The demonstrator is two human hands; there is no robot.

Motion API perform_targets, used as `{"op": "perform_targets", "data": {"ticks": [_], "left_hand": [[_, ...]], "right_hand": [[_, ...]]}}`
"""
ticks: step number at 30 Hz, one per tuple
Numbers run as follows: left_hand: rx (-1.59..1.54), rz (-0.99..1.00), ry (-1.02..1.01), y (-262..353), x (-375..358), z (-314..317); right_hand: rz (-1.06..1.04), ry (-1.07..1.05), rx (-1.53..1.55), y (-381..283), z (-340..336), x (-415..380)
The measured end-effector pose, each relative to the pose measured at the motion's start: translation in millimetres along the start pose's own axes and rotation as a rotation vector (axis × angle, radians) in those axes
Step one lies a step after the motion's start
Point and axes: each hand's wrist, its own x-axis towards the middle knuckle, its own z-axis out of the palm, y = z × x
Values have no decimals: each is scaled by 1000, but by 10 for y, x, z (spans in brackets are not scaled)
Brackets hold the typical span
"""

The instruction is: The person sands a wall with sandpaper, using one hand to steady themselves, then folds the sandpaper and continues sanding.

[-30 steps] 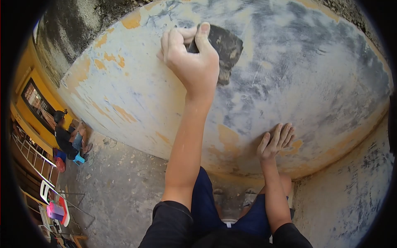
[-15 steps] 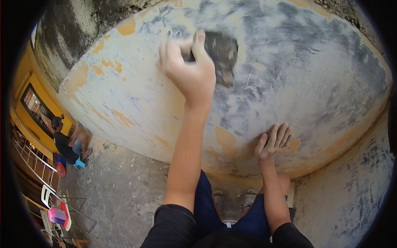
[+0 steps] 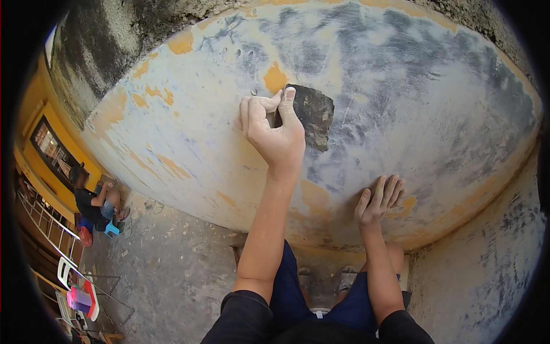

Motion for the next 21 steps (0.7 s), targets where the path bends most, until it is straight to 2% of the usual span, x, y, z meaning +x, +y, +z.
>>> {"op": "perform_targets", "data": {"ticks": [1,3,6,9,10,14,16,19,21], "left_hand": [[-1,1,3,15,62,20],[151,154,-29,60,309,73],[79,125,-15,124,542,157],[173,85,-64,56,258,6],[124,15,-71,35,106,-33],[118,32,-75,-26,153,-2],[124,169,-34,135,496,128],[106,121,-52,220,511,136],[99,111,-63,60,213,63]], "right_hand": [[-1,1,-7,3,7,7],[-6,11,5,4,37,35],[1,-12,9,9,-8,-22],[9,0,-2,1,0,12],[7,1,1,-10,1,15],[7,7,3,4,25,12],[9,-6,11,0,8,-2],[13,-6,29,-9,-6,3],[22,4,13,-20,0,9]]}}
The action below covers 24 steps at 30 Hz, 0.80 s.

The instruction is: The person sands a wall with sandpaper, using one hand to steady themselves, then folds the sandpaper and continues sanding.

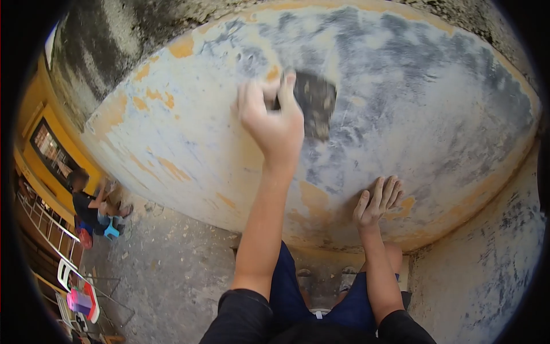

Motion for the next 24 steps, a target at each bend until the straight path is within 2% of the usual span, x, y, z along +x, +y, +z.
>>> {"op": "perform_targets", "data": {"ticks": [2,4,6,7,10,12,14,18,21,24], "left_hand": [[-139,-102,17,-110,-333,-37],[-83,-75,-9,-66,-220,-83],[111,116,-8,20,111,-16],[-24,-38,-11,80,263,40],[0,-1,-7,65,291,29],[-14,0,-17,-67,-14,-52],[-47,-119,-43,-176,-344,-149],[80,18,-41,-140,-80,-165],[29,-36,-15,-8,312,-36],[23,-100,-18,-67,42,-89]], "right_hand": [[-3,-8,-3,12,-4,-2],[5,-10,1,4,2,-8],[4,-24,22,-9,-15,-7],[2,-25,29,4,-29,4],[1,-50,24,-2,-75,21],[12,-48,27,3,-67,20],[17,-60,39,11,-90,-24],[26,-45,51,34,-38,-24],[31,-54,62,7,-63,-18],[43,-64,62,23,-82,-37]]}}
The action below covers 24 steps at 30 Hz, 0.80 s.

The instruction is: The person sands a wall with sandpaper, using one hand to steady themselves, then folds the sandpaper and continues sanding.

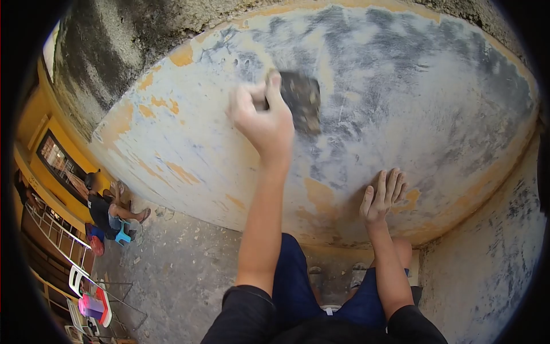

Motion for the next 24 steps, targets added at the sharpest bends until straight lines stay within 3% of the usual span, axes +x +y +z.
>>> {"op": "perform_targets", "data": {"ticks": [4,6,10,13,15,16,18,21,24], "left_hand": [[-68,-42,5,-96,-490,-59],[55,78,-16,-82,-375,-65],[63,105,11,60,231,61],[-41,19,50,56,61,47],[-149,-191,2,-53,-407,-46],[-154,-188,5,-114,-489,-76],[-62,-60,-26,-205,-564,-61],[-60,22,52,37,167,86],[12,110,75,116,269,106]], "right_hand": [[-10,31,-17,-28,56,21],[-8,31,-12,-41,46,44],[7,27,17,-67,42,36],[28,9,38,-103,7,43],[11,14,18,-111,2,70],[-7,8,0,-117,-13,69],[-8,17,-15,-116,7,69],[-11,2,-16,-105,0,68],[-19,8,-19,-102,-4,40]]}}
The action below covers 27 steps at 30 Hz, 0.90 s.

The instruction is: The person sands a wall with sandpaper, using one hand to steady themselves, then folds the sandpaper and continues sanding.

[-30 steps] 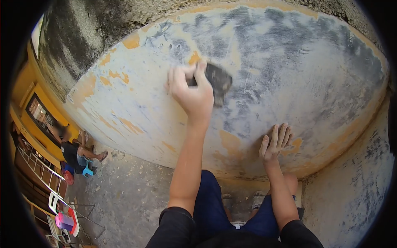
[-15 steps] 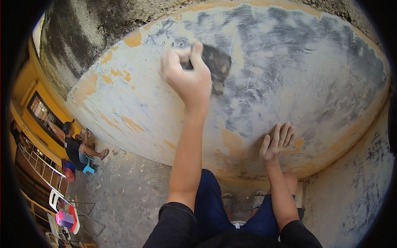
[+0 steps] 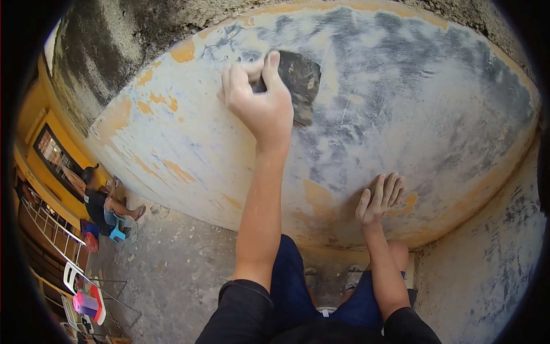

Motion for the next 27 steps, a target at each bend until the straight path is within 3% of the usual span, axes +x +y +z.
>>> {"op": "perform_targets", "data": {"ticks": [2,5,8,12,15,18,21,24,27], "left_hand": [[14,58,20,-173,-305,-59],[-104,-112,19,-276,-709,-153],[69,48,-8,-131,-240,-108],[-1,32,18,-62,6,-16],[-18,-104,-30,-170,-465,-133],[-124,-120,-42,-257,-653,-161],[-19,13,-13,-103,-158,-51],[-78,-65,12,-63,-98,-4],[-132,-169,-10,-128,-491,-76]], "right_hand": [[-6,21,-13,28,57,6],[-21,34,-33,41,91,-19],[-9,26,-29,10,64,-18],[3,15,-22,-1,42,-31],[-6,33,-37,21,101,-32],[-15,47,-47,11,111,-37],[-15,47,-33,3,124,-8],[0,30,-31,-5,94,-41],[-10,44,-47,13,124,-47]]}}
